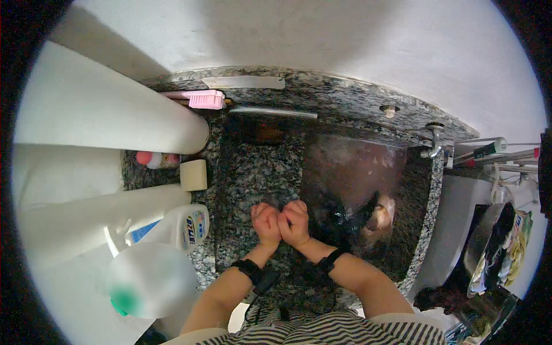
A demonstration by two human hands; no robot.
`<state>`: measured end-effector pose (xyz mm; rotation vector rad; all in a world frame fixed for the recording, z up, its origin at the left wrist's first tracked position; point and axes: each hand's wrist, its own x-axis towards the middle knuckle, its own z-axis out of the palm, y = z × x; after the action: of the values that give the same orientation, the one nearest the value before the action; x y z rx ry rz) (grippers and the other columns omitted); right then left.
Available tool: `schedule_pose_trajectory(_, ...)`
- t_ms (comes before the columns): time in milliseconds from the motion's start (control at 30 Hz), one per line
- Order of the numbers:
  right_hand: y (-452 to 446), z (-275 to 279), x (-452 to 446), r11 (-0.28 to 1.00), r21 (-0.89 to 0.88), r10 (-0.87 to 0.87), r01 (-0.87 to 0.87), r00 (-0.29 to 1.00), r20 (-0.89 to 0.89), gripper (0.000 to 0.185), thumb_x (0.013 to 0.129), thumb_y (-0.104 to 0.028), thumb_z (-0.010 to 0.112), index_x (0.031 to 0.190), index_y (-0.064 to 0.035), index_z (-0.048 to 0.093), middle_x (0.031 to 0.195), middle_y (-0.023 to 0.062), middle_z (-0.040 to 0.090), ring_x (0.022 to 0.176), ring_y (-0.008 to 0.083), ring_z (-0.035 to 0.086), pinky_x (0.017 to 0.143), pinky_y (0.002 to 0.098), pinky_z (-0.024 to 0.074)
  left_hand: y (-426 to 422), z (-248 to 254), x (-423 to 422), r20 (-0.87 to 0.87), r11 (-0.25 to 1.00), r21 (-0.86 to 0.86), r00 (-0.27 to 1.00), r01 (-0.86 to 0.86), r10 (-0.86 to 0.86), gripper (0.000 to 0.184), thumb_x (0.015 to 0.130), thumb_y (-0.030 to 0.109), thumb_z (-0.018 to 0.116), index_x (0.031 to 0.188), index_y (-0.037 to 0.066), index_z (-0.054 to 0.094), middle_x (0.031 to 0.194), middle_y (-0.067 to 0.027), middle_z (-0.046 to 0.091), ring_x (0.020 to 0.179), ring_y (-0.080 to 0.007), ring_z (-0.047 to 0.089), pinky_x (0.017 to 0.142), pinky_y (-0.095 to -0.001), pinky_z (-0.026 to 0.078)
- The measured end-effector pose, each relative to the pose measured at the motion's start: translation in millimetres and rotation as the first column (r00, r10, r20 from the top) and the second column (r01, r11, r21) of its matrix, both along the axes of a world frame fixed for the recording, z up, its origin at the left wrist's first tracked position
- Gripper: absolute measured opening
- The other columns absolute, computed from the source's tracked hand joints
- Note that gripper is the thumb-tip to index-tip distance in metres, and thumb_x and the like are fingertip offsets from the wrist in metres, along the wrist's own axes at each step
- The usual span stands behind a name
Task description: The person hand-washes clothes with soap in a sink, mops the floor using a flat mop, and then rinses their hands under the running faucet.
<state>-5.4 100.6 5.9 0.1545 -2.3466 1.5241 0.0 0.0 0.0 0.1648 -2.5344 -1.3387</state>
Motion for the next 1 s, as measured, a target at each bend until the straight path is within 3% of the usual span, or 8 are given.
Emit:
schedule_pose_trajectory(267, 18.1, -4.6, -39.6, 0.918, -0.094, 0.387, -0.385, 0.922, 0.003, 0.010, 0.066, -0.006, 0.053, 0.059, -0.0038, 0.046, 0.064, 0.0096, 0.045, 0.060, 0.0287, 0.044, 0.055, 0.0360, 0.0352, -14.6, -9.7, -28.9, 0.052, 0.938, -0.061, 0.939, 0.341, -0.339, 0.011, 0.067, 0.010, 0.043, 0.062, 0.002, 0.047, 0.067, -0.0160, 0.046, 0.068, -0.0348, 0.045, 0.068, -0.0436, 0.037)
schedule_pose_trajectory(500, 6.0, -25.8, -33.6, 0.980, -0.166, 0.124, -0.112, 0.990, 0.063, 0.014, 0.072, -0.012, 0.053, 0.063, -0.0009, 0.050, 0.064, 0.0115, 0.048, 0.062, 0.0310, 0.047, 0.057, 0.0358, 0.0389, -16.7, -24.4, -41.8, 0.328, 0.968, 0.101, 0.911, 0.230, -0.250, 0.020, 0.074, 0.015, 0.044, 0.071, -0.001, 0.056, 0.081, -0.0201, 0.056, 0.079, -0.0381, 0.051, 0.072, -0.0427, 0.041)
schedule_pose_trajectory(600, 14.5, -14.1, -38.9, 0.942, -0.329, 0.084, 0.061, 0.910, 0.407, 0.020, 0.077, -0.017, 0.052, 0.068, 0.0010, 0.052, 0.064, 0.0096, 0.050, 0.061, 0.0215, 0.050, 0.058, 0.0342, 0.0396, -13.2, -10.5, -67.6, 0.410, 0.966, 0.083, 0.875, 0.244, -0.256, 0.023, 0.076, 0.022, 0.047, 0.077, 0.003, 0.059, 0.081, -0.0140, 0.056, 0.075, -0.0279, 0.052, 0.071, -0.0366, 0.040)
schedule_pose_trajectory(700, 50.8, -28.8, -38.7, 0.664, -0.459, 0.054, 0.590, 0.575, 0.817, 0.036, 0.081, -0.038, 0.050, 0.095, -0.0073, 0.062, 0.088, 0.0084, 0.061, 0.079, 0.0202, 0.056, 0.071, 0.0335, 0.0432, 9.0, 7.8, -90.3, 0.591, 0.914, 0.407, 0.764, -0.003, -0.260, 0.021, 0.074, 0.024, 0.049, 0.081, 0.006, 0.059, 0.084, -0.0079, 0.055, 0.079, -0.0214, 0.049, 0.073, -0.0332, 0.038)
schedule_pose_trajectory(767, 99.8, 17.5, -23.8, -0.107, -0.743, 0.479, 0.661, 0.689, 0.544, 0.049, 0.080, -0.048, 0.051, 0.108, -0.0085, 0.057, 0.106, 0.0082, 0.058, 0.097, 0.0255, 0.054, 0.081, 0.0370, 0.0425, 27.5, 26.4, -92.6, 0.554, 0.728, 0.666, 0.759, -0.159, -0.341, 0.023, 0.071, 0.024, 0.052, 0.089, 0.011, 0.058, 0.090, -0.0009, 0.051, 0.086, -0.0168, 0.046, 0.077, -0.0321, 0.035)
schedule_pose_trajectory(900, 184.7, 14.3, 17.5, -0.019, -0.789, 0.525, 0.614, 0.678, 0.515, 0.059, 0.073, -0.049, 0.063, 0.118, -0.0127, 0.048, 0.117, 0.0062, 0.052, 0.107, 0.0251, 0.048, 0.085, 0.0438, 0.0399, 72.8, 86.5, -77.3, 0.311, 0.599, 0.799, 0.820, 0.048, -0.480, 0.026, 0.064, 0.006, 0.053, 0.090, 0.008, 0.053, 0.086, -0.0011, 0.048, 0.086, -0.0153, 0.044, 0.075, -0.0263, 0.034)
schedule_pose_trajectory(967, 201.8, 30.2, 30.5, 0.660, -0.303, 0.046, 0.687, 0.366, 0.930, 0.053, 0.071, -0.031, 0.070, 0.115, -0.0106, 0.048, 0.112, 0.0053, 0.052, 0.108, 0.0225, 0.047, 0.089, 0.0374, 0.0382, 94.3, 120.3, -66.9, 0.291, 0.595, 0.802, 0.839, 0.048, -0.460, 0.026, 0.060, -0.001, 0.053, 0.085, 0.007, 0.049, 0.084, -0.0012, 0.047, 0.084, -0.0144, 0.044, 0.075, -0.0234, 0.034)
schedule_pose_trajectory(1000, 204.4, 36.4, 30.6, 0.657, -0.306, 0.046, 0.689, 0.369, 0.928, 0.053, 0.071, -0.031, 0.070, 0.115, -0.0106, 0.048, 0.112, 0.0053, 0.052, 0.108, 0.0225, 0.047, 0.089, 0.0374, 0.0382, 101.4, 128.3, -65.2, 0.203, 0.634, 0.734, 0.814, 0.242, -0.545, 0.028, 0.057, -0.001, 0.053, 0.083, 0.007, 0.047, 0.083, -0.0016, 0.047, 0.085, -0.0144, 0.045, 0.078, -0.0245, 0.034)
